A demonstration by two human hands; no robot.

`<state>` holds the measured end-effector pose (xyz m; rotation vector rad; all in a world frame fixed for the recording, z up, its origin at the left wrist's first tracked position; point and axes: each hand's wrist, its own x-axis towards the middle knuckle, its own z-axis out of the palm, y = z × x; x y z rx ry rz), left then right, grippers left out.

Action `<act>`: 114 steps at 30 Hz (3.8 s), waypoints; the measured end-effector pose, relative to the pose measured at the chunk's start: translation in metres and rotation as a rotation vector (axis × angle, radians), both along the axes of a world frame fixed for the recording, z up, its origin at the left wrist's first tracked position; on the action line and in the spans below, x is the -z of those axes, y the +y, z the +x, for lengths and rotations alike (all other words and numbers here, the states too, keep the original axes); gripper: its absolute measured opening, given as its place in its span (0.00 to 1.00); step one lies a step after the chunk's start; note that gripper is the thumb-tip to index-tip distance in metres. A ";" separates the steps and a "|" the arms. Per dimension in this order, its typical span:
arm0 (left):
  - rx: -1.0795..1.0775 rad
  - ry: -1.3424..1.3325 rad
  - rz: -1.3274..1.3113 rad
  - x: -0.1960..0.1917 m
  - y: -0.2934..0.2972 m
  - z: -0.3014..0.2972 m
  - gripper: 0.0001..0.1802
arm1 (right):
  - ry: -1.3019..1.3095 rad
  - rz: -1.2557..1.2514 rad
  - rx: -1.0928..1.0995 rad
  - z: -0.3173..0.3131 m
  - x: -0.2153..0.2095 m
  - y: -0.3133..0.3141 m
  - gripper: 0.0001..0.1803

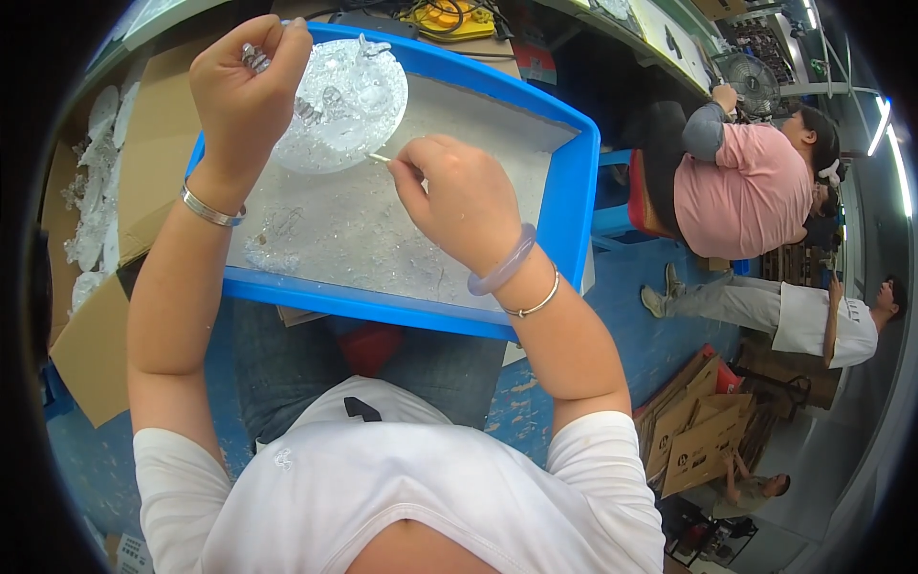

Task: Cleaning and assembling decorative clear plastic lighting components at a factory workbench.

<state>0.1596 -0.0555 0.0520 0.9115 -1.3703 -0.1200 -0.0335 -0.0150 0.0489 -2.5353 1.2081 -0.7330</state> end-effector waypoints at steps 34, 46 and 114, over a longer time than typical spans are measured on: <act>0.035 0.050 0.071 -0.003 0.000 0.002 0.16 | -0.027 -0.009 0.009 -0.003 -0.001 -0.005 0.05; 0.067 0.075 0.093 -0.002 -0.001 0.003 0.16 | -0.038 -0.021 0.074 -0.008 0.000 -0.012 0.06; 0.300 0.012 0.248 0.002 0.002 0.003 0.18 | 0.062 0.008 0.115 -0.018 0.010 -0.024 0.06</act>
